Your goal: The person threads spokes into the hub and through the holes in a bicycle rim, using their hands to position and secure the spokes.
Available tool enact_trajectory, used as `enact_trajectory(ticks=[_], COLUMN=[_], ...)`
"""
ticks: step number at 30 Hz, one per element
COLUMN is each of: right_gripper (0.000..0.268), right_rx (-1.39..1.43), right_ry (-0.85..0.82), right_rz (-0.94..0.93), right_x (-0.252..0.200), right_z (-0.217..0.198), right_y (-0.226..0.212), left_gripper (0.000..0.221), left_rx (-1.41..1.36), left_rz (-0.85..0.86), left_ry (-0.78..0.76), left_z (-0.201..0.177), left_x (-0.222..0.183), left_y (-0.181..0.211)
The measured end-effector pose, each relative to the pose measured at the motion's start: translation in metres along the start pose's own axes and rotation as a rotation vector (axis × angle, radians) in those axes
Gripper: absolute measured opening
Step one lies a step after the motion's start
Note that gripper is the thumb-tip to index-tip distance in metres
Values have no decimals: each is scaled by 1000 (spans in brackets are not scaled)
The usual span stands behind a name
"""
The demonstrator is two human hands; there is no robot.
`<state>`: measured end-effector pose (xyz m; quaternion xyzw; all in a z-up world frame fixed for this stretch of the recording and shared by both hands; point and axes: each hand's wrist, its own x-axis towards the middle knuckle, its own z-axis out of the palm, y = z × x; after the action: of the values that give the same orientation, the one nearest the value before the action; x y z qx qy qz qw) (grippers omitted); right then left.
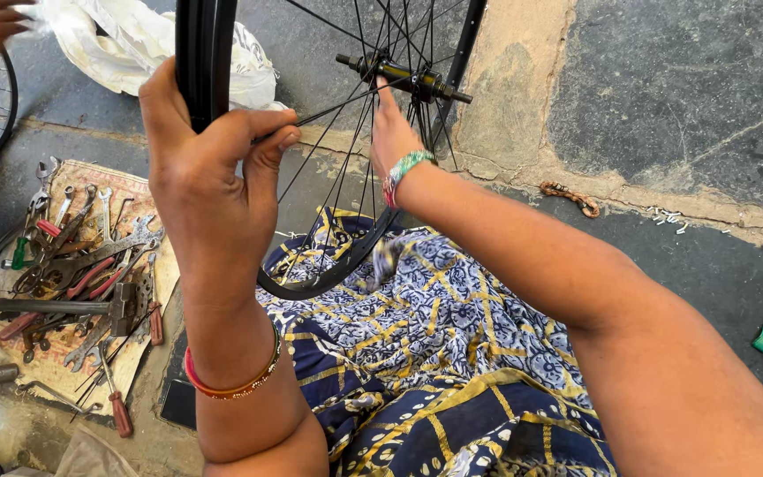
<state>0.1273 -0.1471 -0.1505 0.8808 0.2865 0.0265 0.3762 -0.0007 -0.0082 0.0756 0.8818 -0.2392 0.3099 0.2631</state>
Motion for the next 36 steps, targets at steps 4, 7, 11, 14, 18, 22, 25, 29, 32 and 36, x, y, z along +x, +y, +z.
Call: enact_trajectory(ticks=[4, 7, 11, 14, 18, 22, 25, 29, 32, 36], right_gripper=[30, 24, 11, 11, 26, 34, 31, 18, 14, 10], right_rx=[410, 570, 748, 835, 992, 894, 928, 1040, 1238, 2033], right_ry=[-3, 230, 554, 580, 648, 835, 1007, 1368, 1482, 1428], right_rz=[-116, -123, -10, -4, -140, -323, -342, 53, 210, 141], right_x=[-22, -49, -108, -143, -159, -160, -148, -127, -106, -73], right_z=[-5, -5, -8, -4, -5, -9, -8, -21, -43, -54], right_y=[-38, -78, -128, -145, -141, -111, -66, 7, 35, 36], left_gripper=[11, 11, 14, 15, 15, 15, 12, 14, 12, 27], left_rx=[12, -16, 2, 8, -14, 1, -26, 23, 14, -90], left_rz=[20, 51, 71, 71, 35, 66, 19, 28, -45, -26], left_ry=[-5, -1, 13, 19, 27, 52, 29, 81, 89, 48], left_z=[1, 3, 4, 3, 4, 6, 7, 13, 11, 0], left_x=[8, 13, 17, 16, 14, 9, 1, -9, -15, -18], left_y=[-7, -12, -12, -12, -13, -17, -22, -13, 2, 13])
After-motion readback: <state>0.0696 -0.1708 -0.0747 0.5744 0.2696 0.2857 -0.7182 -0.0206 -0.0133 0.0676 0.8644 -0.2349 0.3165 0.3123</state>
